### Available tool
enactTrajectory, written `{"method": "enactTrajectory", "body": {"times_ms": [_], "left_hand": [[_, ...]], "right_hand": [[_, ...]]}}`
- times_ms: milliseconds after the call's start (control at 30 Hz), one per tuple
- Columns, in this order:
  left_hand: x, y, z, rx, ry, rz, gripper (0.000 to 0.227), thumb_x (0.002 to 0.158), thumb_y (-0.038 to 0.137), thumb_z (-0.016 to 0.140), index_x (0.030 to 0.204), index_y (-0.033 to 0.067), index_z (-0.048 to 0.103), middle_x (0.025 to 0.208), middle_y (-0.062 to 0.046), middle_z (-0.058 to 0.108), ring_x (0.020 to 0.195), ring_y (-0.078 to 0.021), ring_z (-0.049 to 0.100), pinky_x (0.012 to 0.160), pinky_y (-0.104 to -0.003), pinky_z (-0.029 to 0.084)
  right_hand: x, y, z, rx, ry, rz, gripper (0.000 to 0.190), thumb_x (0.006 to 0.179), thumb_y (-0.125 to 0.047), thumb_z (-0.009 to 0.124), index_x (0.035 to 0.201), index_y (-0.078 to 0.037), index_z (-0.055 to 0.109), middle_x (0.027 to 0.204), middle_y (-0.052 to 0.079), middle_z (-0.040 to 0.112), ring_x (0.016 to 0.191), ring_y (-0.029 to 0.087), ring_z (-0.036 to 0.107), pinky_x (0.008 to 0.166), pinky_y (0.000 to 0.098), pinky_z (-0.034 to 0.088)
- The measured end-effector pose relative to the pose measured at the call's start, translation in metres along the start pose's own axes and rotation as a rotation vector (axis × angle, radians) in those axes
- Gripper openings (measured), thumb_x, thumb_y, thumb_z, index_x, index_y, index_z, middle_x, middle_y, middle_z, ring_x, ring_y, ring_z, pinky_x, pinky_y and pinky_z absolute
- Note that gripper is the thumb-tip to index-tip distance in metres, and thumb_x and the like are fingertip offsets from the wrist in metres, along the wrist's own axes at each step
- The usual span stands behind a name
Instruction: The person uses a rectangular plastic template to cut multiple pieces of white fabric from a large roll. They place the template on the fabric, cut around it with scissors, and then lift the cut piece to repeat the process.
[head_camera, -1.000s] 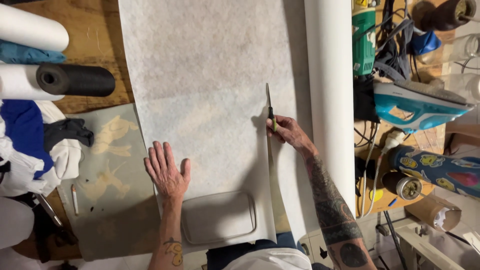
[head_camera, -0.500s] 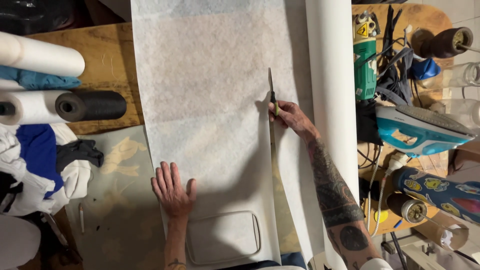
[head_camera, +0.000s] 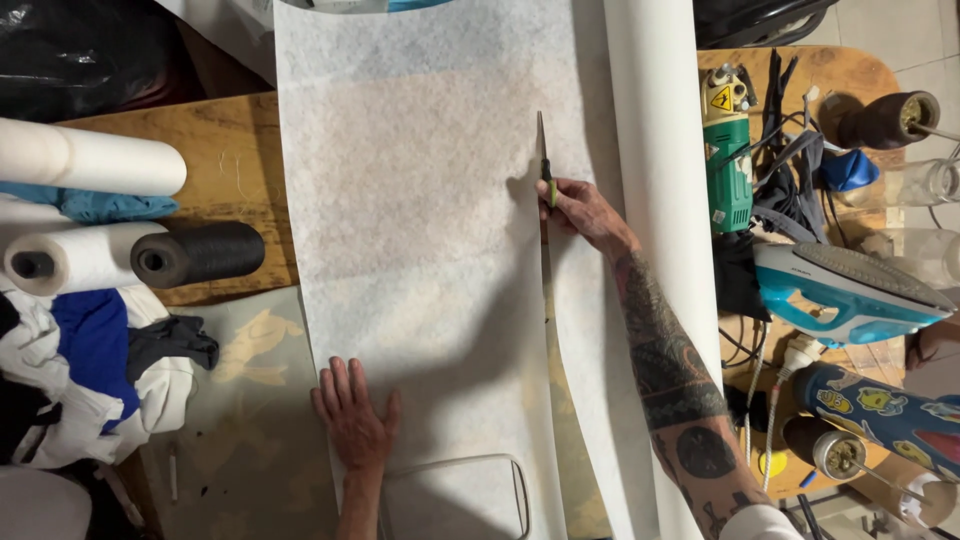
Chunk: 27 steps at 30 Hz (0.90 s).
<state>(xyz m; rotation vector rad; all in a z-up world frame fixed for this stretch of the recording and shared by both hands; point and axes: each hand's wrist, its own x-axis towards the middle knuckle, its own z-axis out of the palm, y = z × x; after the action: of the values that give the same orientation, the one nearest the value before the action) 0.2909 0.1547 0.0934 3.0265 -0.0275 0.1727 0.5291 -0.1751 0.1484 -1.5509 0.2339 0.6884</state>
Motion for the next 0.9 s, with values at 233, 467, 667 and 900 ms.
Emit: {"method": "enactTrajectory", "body": {"times_ms": [233, 467, 667, 900], "left_hand": [[-0.003, -0.003, 0.007, 0.009, -0.038, -0.025, 0.069, 0.082, 0.049, 0.040, 0.133, 0.0029, 0.037, 0.140, -0.019, 0.033, 0.127, -0.0372, 0.034, 0.102, -0.052, 0.027], [-0.008, -0.008, 0.015, 0.004, -0.059, -0.038, 0.072, 0.079, 0.051, 0.040, 0.135, 0.0056, 0.035, 0.142, -0.017, 0.032, 0.129, -0.0352, 0.032, 0.102, -0.052, 0.027], [-0.006, -0.008, 0.015, 0.019, -0.055, -0.023, 0.070, 0.080, 0.051, 0.040, 0.132, 0.0040, 0.038, 0.138, -0.019, 0.036, 0.124, -0.0373, 0.036, 0.104, -0.053, 0.026], [-0.006, -0.008, 0.015, 0.065, -0.075, -0.023, 0.071, 0.079, 0.052, 0.040, 0.131, 0.0044, 0.038, 0.138, -0.019, 0.036, 0.125, -0.0363, 0.036, 0.103, -0.052, 0.027]], "right_hand": [[0.031, -0.005, -0.017, 0.085, -0.039, -0.040, 0.033, 0.085, -0.040, 0.054, 0.069, -0.012, 0.052, 0.062, -0.004, 0.046, 0.045, 0.002, 0.028, 0.039, 0.0174, 0.020], [0.060, -0.019, -0.031, 0.008, 0.002, -0.034, 0.032, 0.083, -0.045, 0.055, 0.072, -0.015, 0.054, 0.069, -0.004, 0.055, 0.047, 0.001, 0.035, 0.038, 0.0161, 0.023], [0.083, -0.030, -0.040, 0.080, -0.021, -0.037, 0.031, 0.084, -0.041, 0.056, 0.071, -0.013, 0.052, 0.068, -0.002, 0.051, 0.048, 0.002, 0.030, 0.040, 0.0156, 0.021], [0.115, -0.049, -0.055, 0.039, -0.025, -0.058, 0.032, 0.083, -0.044, 0.057, 0.073, -0.014, 0.055, 0.068, -0.006, 0.052, 0.047, -0.001, 0.034, 0.037, 0.0130, 0.024]]}}
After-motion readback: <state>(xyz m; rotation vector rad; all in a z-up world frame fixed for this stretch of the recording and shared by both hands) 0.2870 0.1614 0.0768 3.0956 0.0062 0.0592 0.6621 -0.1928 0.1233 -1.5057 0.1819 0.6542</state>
